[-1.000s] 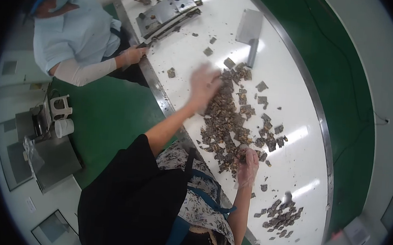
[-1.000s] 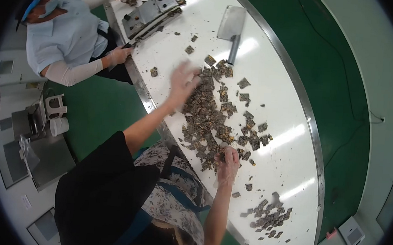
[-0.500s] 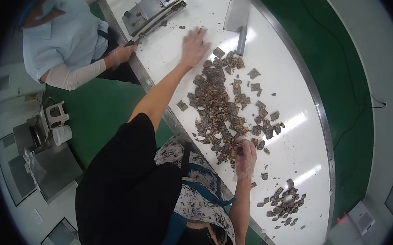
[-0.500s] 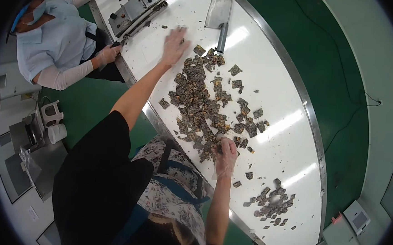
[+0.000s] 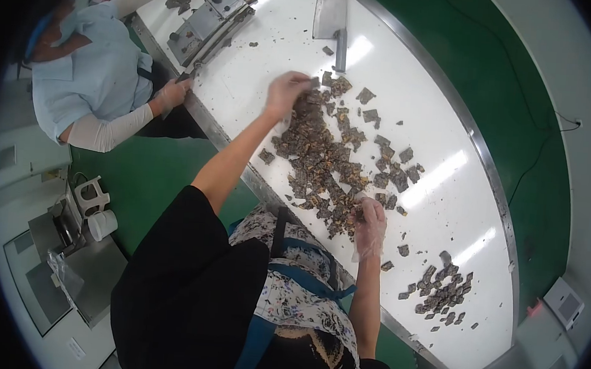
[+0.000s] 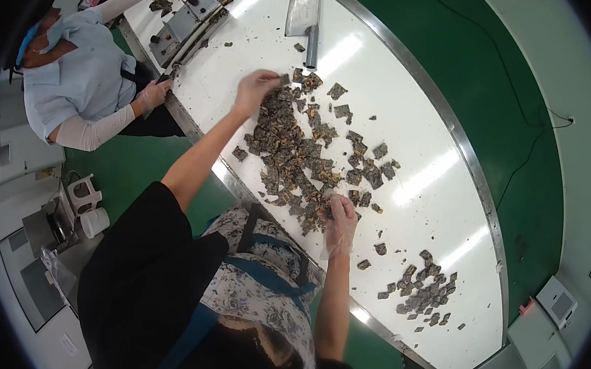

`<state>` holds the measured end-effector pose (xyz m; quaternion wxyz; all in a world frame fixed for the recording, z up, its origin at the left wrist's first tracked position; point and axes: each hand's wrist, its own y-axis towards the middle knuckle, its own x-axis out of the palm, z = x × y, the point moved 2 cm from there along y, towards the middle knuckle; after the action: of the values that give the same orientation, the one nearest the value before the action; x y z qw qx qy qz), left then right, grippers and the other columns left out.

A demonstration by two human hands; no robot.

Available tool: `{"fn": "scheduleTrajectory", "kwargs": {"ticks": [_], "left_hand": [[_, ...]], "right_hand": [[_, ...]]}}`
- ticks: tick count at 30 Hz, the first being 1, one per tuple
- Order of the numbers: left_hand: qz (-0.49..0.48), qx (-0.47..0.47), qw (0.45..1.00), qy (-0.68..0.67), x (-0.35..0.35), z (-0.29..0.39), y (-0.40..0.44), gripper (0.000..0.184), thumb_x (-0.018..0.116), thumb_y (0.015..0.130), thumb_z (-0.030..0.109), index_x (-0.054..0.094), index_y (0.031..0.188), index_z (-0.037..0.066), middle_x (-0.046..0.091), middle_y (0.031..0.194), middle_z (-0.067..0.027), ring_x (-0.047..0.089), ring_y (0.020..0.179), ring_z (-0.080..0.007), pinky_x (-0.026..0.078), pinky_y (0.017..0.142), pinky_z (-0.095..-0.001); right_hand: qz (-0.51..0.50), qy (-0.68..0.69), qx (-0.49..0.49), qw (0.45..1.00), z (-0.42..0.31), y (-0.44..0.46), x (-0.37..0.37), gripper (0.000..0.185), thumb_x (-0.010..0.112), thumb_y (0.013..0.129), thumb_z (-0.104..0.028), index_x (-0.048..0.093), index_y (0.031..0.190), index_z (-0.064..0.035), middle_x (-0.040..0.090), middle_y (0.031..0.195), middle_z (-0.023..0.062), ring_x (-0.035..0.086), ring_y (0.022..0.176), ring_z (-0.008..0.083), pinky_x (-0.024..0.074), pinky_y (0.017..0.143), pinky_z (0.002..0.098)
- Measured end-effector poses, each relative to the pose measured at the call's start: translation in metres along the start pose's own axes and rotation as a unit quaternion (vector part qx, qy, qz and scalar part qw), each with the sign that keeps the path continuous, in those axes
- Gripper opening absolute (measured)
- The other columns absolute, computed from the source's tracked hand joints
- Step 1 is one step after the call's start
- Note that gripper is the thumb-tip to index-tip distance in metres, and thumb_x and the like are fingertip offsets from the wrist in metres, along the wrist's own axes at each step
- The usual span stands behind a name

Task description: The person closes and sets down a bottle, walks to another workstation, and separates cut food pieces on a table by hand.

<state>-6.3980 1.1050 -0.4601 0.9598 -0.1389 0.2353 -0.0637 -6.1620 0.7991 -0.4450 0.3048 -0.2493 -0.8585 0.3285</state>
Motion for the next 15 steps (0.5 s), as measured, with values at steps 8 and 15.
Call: {"fn": "scheduleTrajectory", "kwargs": {"ticks": [8, 15], "left_hand": [[-0.197, -0.182, 0.887, -0.375, 0.007, 0.040, -0.074, 0.037, 0.067, 0.094, 0.019, 0.057, 0.126, 0.005, 0.061, 0.124, -0.0106, 0.061, 0.109, -0.0210, 0.052, 0.097, -0.0361], [-0.346, -0.224, 0.846, -0.340, 0.081, 0.031, -0.179, 0.049, 0.069, 0.090, 0.002, 0.053, 0.136, 0.002, 0.061, 0.123, -0.0088, 0.058, 0.115, -0.0174, 0.048, 0.099, -0.0309]], "right_hand": [[-0.027, 0.010, 0.028, 0.999, -0.015, 0.005, 0.026, 0.020, 0.068, 0.095, -0.025, 0.065, 0.107, -0.0092, 0.063, 0.100, 0.0028, 0.061, 0.084, 0.0139, 0.0556, 0.072, 0.0325], [-0.045, 0.053, -0.027, 0.997, -0.017, 0.020, 0.046, 0.030, 0.070, 0.094, -0.023, 0.061, 0.120, -0.0104, 0.064, 0.106, 0.0024, 0.063, 0.090, 0.0138, 0.0536, 0.072, 0.0308]]}}
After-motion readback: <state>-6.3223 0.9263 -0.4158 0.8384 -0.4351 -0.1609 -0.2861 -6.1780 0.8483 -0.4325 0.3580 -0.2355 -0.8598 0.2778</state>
